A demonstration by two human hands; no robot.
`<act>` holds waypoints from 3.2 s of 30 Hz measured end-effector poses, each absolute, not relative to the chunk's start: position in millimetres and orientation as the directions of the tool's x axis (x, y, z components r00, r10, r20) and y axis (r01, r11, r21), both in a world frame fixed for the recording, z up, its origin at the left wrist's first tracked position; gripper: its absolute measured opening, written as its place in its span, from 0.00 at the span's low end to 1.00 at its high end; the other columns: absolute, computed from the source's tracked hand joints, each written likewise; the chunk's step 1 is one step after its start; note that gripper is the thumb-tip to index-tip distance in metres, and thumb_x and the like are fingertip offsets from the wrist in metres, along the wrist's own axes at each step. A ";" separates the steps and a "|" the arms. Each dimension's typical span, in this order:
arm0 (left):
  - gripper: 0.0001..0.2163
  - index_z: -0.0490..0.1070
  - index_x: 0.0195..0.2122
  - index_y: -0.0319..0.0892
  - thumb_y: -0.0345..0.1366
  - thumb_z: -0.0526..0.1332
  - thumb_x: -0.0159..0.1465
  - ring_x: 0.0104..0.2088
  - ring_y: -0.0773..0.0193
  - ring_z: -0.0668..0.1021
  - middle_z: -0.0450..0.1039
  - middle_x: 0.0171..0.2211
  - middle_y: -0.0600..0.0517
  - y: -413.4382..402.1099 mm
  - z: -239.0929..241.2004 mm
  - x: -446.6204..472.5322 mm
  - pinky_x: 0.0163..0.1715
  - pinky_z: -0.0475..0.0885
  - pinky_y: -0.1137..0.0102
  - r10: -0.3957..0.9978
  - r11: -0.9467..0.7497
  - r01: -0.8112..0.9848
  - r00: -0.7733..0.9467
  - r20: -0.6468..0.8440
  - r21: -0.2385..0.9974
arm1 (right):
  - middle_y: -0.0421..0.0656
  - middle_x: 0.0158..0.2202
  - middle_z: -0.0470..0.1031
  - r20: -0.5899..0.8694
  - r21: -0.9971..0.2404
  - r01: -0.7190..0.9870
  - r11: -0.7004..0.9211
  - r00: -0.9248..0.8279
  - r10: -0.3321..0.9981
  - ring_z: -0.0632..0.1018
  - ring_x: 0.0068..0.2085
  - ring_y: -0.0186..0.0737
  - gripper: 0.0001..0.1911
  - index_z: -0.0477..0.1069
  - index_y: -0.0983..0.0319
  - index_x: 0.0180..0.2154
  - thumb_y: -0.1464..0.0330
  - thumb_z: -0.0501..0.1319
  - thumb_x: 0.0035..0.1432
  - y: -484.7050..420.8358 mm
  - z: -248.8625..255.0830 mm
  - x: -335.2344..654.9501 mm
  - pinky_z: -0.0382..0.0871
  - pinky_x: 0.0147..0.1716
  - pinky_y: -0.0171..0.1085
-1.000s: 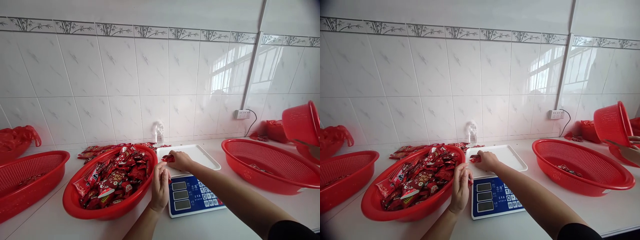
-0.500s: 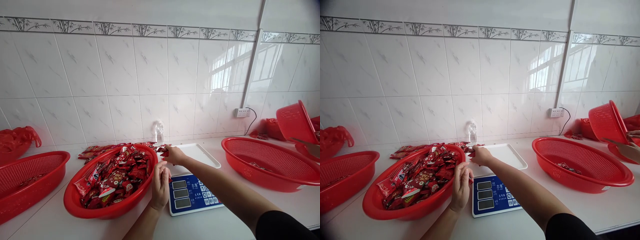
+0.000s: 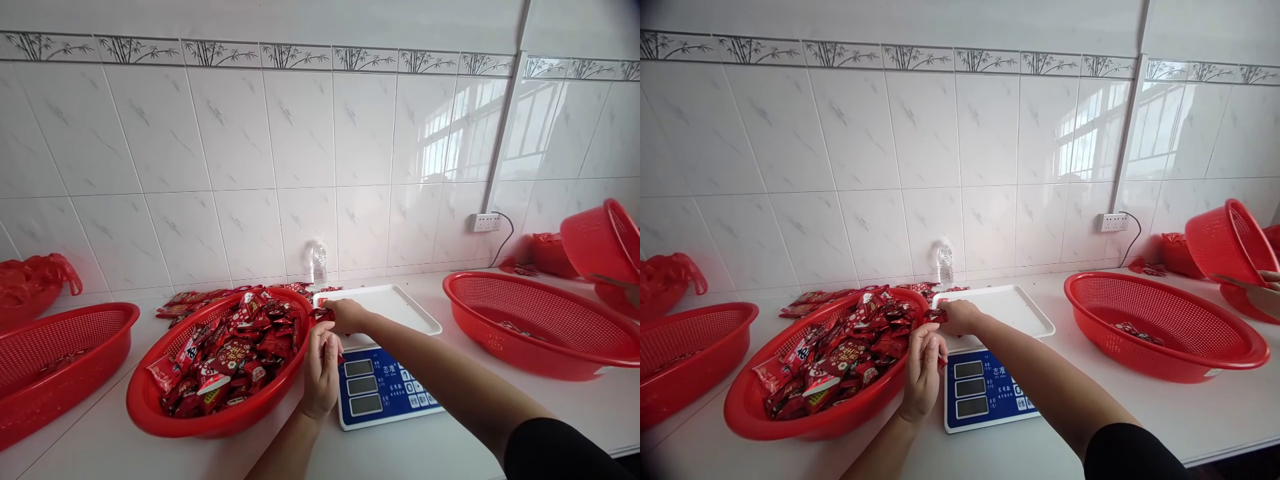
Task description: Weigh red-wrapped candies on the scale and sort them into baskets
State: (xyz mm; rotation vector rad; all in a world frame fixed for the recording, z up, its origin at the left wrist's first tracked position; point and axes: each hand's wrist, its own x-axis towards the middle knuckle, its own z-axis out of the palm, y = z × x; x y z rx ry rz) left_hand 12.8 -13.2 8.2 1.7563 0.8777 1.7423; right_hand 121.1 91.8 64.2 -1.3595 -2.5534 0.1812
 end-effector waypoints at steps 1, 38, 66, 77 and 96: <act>0.12 0.60 0.49 0.44 0.43 0.47 0.71 0.27 0.66 0.69 0.64 0.27 0.56 -13.4 8.7 12.9 0.31 0.67 0.71 0.748 -0.659 0.089 -0.035 0.663 0.747 | 0.44 0.45 0.72 0.173 -0.220 0.804 0.553 -0.526 0.833 0.76 0.41 0.39 0.18 0.67 0.63 0.50 0.60 0.59 0.64 90.6 62.5 120.5 0.72 0.42 0.44; 0.13 0.63 0.47 0.43 0.44 0.48 0.70 0.25 0.67 0.69 0.64 0.26 0.55 -15.3 8.1 13.1 0.28 0.67 0.72 0.750 -0.653 0.132 -0.017 0.661 0.745 | 0.45 0.46 0.72 0.131 -0.531 0.791 0.304 -0.278 0.952 0.76 0.41 0.39 0.16 0.67 0.63 0.51 0.62 0.59 0.64 135.3 73.1 138.6 0.74 0.40 0.42; 0.13 0.63 0.46 0.42 0.44 0.48 0.70 0.26 0.67 0.70 0.65 0.26 0.54 -16.0 11.6 16.9 0.28 0.67 0.72 0.748 -0.655 0.165 0.005 0.663 0.738 | 0.45 0.46 0.72 0.275 -0.426 0.846 0.320 -0.215 0.937 0.76 0.42 0.39 0.15 0.67 0.63 0.50 0.62 0.58 0.64 114.0 70.0 164.3 0.73 0.41 0.43; 0.12 0.64 0.46 0.42 0.43 0.48 0.70 0.26 0.68 0.69 0.64 0.26 0.55 -14.2 8.7 16.8 0.28 0.68 0.72 0.745 -0.661 0.172 0.035 0.666 0.731 | 0.43 0.39 0.75 0.153 -0.403 0.896 0.186 -0.134 0.979 0.77 0.38 0.41 0.21 0.69 0.61 0.46 0.53 0.61 0.58 101.5 62.9 199.8 0.70 0.34 0.38; 0.11 0.65 0.47 0.43 0.42 0.49 0.70 0.26 0.67 0.69 0.65 0.26 0.55 -13.6 4.1 15.5 0.27 0.67 0.73 0.743 -0.662 0.217 0.064 0.667 0.717 | 0.50 0.48 0.70 0.254 -0.218 0.944 0.247 -0.189 0.948 0.71 0.50 0.52 0.25 0.69 0.59 0.50 0.49 0.54 0.61 91.3 51.5 148.0 0.66 0.43 0.47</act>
